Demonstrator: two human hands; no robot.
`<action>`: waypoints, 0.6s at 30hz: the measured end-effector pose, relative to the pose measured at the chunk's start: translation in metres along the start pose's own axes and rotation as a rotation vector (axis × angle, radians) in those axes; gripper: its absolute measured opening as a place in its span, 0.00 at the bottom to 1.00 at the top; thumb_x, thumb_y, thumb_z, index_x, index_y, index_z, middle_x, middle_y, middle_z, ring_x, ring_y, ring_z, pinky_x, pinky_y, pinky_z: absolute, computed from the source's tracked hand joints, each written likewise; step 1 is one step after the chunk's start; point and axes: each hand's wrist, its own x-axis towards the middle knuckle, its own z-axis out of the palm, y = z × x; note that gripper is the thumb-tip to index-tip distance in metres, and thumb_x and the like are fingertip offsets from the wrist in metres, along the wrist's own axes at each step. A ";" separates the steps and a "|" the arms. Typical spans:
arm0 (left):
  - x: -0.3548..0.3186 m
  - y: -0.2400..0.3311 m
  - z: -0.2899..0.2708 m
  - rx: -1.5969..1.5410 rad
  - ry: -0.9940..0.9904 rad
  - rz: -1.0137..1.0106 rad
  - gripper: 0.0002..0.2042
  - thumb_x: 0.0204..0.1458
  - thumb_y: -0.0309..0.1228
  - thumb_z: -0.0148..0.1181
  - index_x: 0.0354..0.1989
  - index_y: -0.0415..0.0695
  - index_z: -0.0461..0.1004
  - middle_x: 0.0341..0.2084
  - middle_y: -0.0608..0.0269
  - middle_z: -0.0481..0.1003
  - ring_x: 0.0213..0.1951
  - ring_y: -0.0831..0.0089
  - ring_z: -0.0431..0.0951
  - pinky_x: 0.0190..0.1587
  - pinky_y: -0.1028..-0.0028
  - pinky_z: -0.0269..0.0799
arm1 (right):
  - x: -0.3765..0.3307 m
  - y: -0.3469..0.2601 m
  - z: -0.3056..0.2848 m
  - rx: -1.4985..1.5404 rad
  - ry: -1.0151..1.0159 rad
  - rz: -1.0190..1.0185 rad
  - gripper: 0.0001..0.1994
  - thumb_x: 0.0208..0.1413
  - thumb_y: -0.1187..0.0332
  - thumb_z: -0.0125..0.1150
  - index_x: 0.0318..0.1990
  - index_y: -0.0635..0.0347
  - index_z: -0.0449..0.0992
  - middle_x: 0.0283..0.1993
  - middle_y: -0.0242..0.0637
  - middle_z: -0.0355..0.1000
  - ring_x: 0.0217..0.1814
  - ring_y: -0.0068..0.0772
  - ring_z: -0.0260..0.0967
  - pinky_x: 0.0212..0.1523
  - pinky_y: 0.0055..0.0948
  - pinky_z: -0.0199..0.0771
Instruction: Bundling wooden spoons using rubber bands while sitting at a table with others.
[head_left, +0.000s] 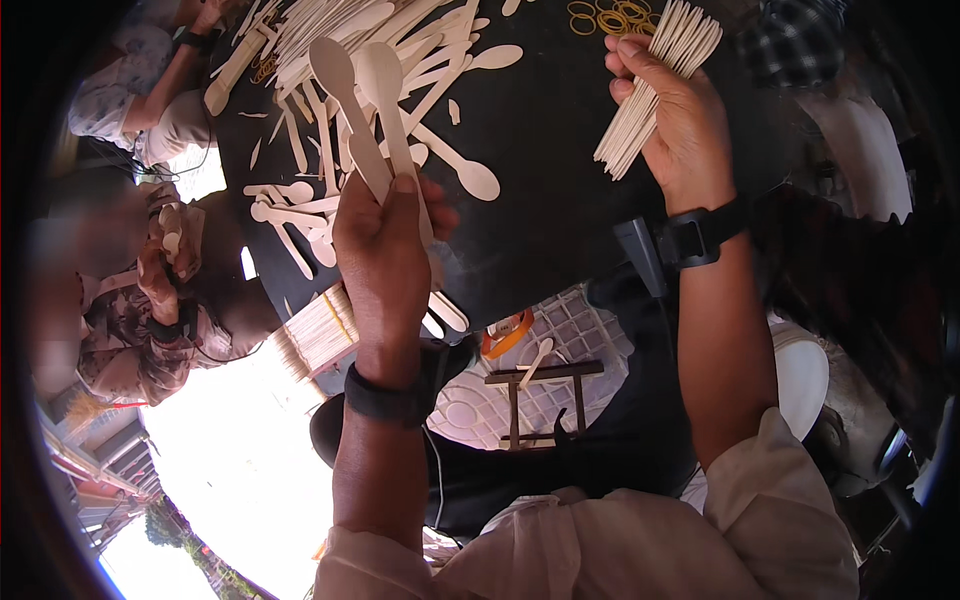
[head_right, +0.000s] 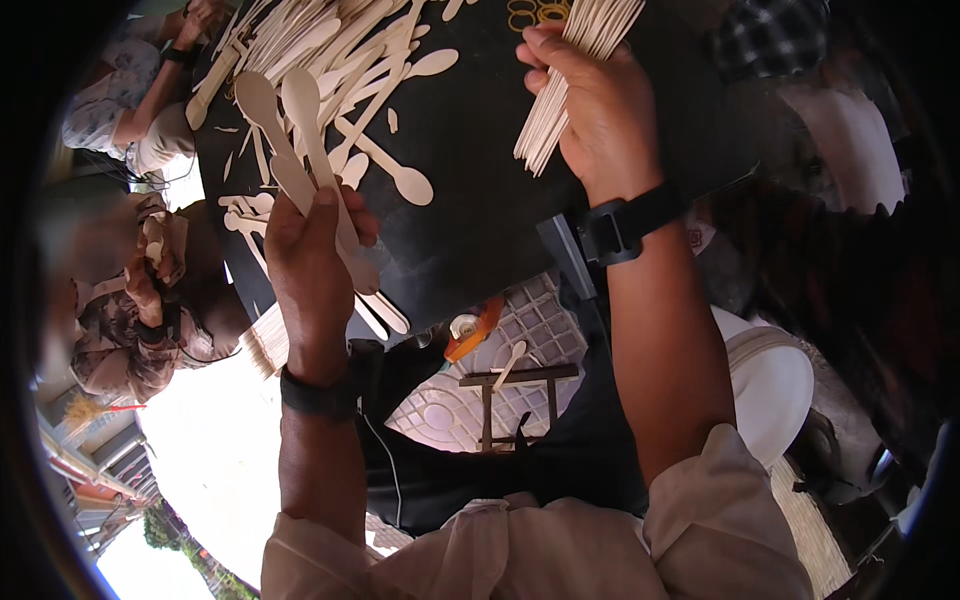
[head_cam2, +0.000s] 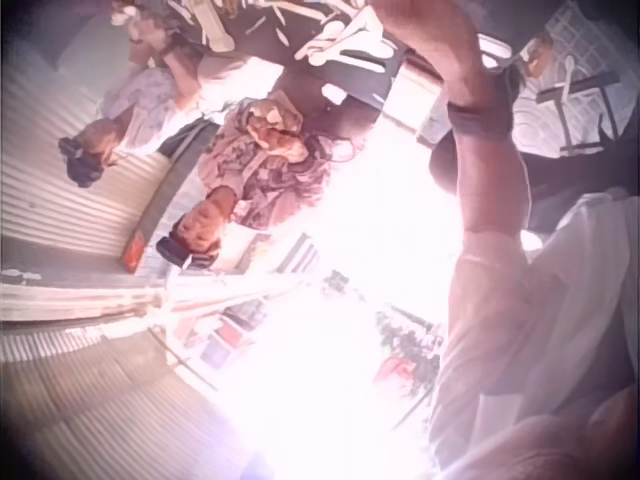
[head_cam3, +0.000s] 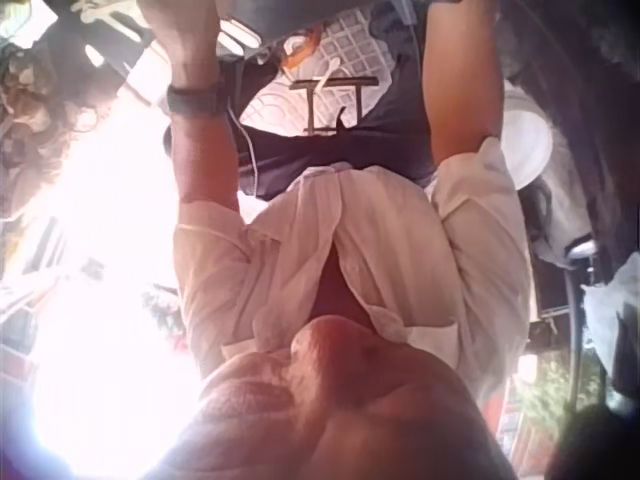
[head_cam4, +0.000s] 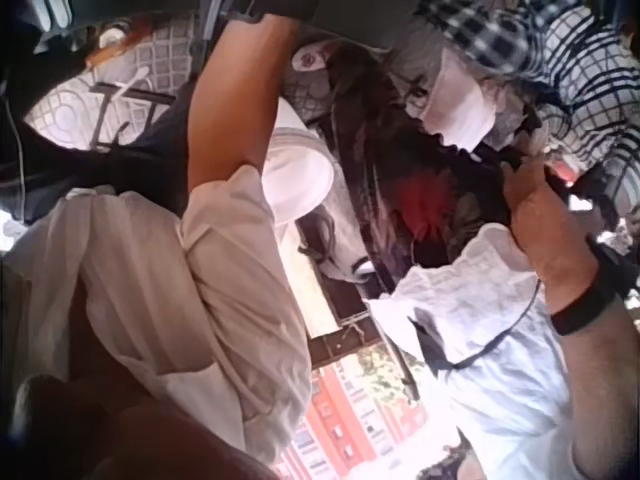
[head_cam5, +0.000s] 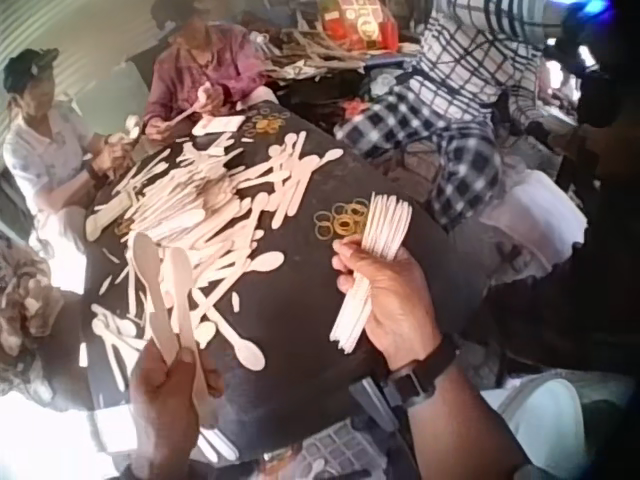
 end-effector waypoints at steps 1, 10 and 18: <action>-0.016 0.006 -0.005 -0.037 -0.037 -0.073 0.07 0.56 0.29 0.45 0.33 0.39 0.68 0.20 0.65 0.70 0.18 0.81 0.67 0.21 0.81 0.62 | 0.000 0.001 -0.001 0.000 -0.046 0.021 0.04 0.48 0.75 0.59 0.32 0.62 0.73 0.32 0.37 0.72 0.34 0.26 0.69 0.32 0.23 0.67; -0.062 0.009 -0.005 -0.367 -0.093 -0.229 0.06 0.56 0.30 0.50 0.35 0.41 0.71 0.22 0.65 0.71 0.19 0.83 0.66 0.21 0.83 0.60 | -0.058 0.016 0.047 0.098 -0.525 0.428 0.10 0.49 0.70 0.60 0.38 0.63 0.73 0.34 0.33 0.71 0.35 0.22 0.68 0.32 0.19 0.67; -0.071 0.002 0.002 -0.418 -0.071 -0.249 0.05 0.55 0.29 0.49 0.34 0.43 0.70 0.22 0.64 0.71 0.19 0.80 0.67 0.22 0.81 0.61 | -0.078 0.027 0.053 0.238 -0.463 0.553 0.22 0.46 0.71 0.61 0.49 0.67 0.65 0.42 0.40 0.70 0.36 0.23 0.67 0.31 0.20 0.67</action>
